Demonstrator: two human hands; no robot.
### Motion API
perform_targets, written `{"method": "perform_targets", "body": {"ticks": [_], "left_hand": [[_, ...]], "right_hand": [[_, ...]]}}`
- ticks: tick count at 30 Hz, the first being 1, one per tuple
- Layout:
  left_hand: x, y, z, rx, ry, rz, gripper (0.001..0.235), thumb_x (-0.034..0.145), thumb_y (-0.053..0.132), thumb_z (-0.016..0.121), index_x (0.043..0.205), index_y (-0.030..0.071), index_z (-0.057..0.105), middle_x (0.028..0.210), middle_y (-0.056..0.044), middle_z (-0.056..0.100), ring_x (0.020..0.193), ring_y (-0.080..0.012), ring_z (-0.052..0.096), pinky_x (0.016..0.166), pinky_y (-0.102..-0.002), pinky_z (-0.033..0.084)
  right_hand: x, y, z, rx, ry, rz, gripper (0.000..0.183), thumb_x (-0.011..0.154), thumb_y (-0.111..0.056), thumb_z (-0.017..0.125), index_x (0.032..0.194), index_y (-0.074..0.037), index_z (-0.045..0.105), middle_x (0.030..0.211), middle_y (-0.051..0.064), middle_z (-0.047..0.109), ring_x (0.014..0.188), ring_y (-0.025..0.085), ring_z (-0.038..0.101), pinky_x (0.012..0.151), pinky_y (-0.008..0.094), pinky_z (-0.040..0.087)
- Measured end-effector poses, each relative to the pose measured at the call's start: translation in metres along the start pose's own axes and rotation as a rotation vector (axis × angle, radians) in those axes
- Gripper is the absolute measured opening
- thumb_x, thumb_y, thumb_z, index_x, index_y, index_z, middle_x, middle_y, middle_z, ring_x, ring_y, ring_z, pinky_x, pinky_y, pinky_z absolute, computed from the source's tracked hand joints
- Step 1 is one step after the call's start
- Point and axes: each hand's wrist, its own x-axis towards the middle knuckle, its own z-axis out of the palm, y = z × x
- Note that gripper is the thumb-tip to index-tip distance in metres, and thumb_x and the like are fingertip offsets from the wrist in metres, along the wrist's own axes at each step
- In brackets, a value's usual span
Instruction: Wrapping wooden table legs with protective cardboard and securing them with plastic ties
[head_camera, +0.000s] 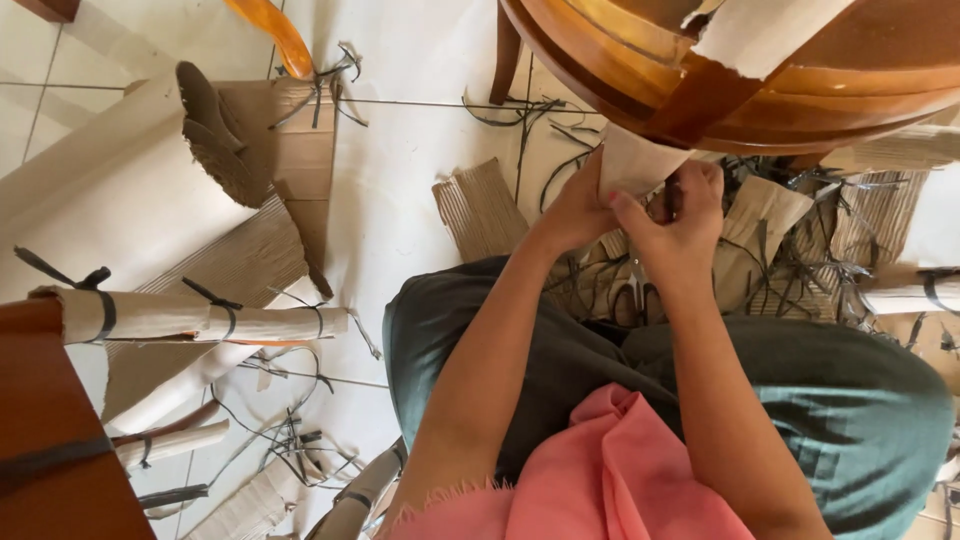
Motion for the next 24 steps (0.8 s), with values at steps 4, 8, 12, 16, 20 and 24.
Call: {"method": "perform_targets", "body": {"ticks": [4, 8, 12, 16, 20, 24], "left_hand": [[-0.003, -0.001, 0.002, -0.029, -0.005, -0.054, 0.109, 0.075, 0.024, 0.091, 0.165, 0.018, 0.029, 0.150, -0.015, 0.056, 0.138, -0.0339, 0.055, 0.117, -0.055, 0.042], [-0.002, -0.003, -0.005, 0.009, -0.045, -0.088, 0.100, 0.074, 0.024, 0.088, 0.160, 0.017, 0.036, 0.137, -0.020, 0.063, 0.133, -0.0422, 0.057, 0.108, -0.059, 0.046], [-0.002, 0.034, -0.015, -0.387, -0.107, 0.051, 0.063, 0.073, 0.002, 0.073, 0.133, 0.010, 0.054, 0.111, -0.012, 0.063, 0.111, -0.0284, 0.059, 0.095, -0.044, 0.046], [0.006, 0.025, -0.011, -1.000, 0.014, 0.132, 0.077, 0.092, 0.013, 0.061, 0.162, 0.007, 0.031, 0.123, -0.008, 0.061, 0.118, -0.0206, 0.060, 0.103, -0.036, 0.048], [0.012, 0.003, 0.001, -0.795, 0.348, 0.084, 0.044, 0.113, 0.033, 0.060, 0.149, 0.009, 0.056, 0.141, -0.008, 0.062, 0.128, -0.0195, 0.057, 0.116, -0.043, 0.040], [-0.007, 0.069, 0.006, -0.508, 0.488, 0.129, 0.030, 0.112, 0.028, 0.057, 0.114, 0.002, 0.073, 0.120, -0.012, 0.072, 0.113, -0.0174, 0.066, 0.101, -0.035, 0.054]], "right_hand": [[0.009, -0.002, 0.019, -0.059, 0.086, -0.050, 0.052, 0.092, -0.001, 0.082, 0.136, 0.009, 0.058, 0.116, 0.026, 0.059, 0.103, 0.035, 0.067, 0.086, 0.054, 0.056], [0.007, 0.034, 0.032, -0.126, 0.164, -0.064, 0.061, 0.089, -0.004, 0.087, 0.140, 0.005, 0.055, 0.132, 0.022, 0.052, 0.118, 0.040, 0.064, 0.095, 0.058, 0.055], [0.008, 0.036, 0.037, -0.146, 0.193, -0.055, 0.063, 0.090, -0.009, 0.086, 0.144, -0.001, 0.054, 0.130, 0.022, 0.053, 0.113, 0.043, 0.066, 0.092, 0.060, 0.052], [0.010, 0.032, 0.038, -0.101, 0.193, -0.032, 0.061, 0.092, -0.011, 0.081, 0.145, 0.000, 0.053, 0.136, 0.024, 0.052, 0.112, 0.047, 0.066, 0.088, 0.062, 0.052], [0.013, 0.030, 0.038, -0.135, 0.225, -0.015, 0.065, 0.090, -0.013, 0.084, 0.146, -0.002, 0.054, 0.139, 0.025, 0.052, 0.110, 0.049, 0.067, 0.091, 0.065, 0.052], [0.013, 0.029, 0.043, -0.181, 0.251, 0.011, 0.063, 0.084, -0.015, 0.084, 0.140, -0.001, 0.059, 0.131, 0.026, 0.059, 0.108, 0.052, 0.067, 0.086, 0.065, 0.052]]}}
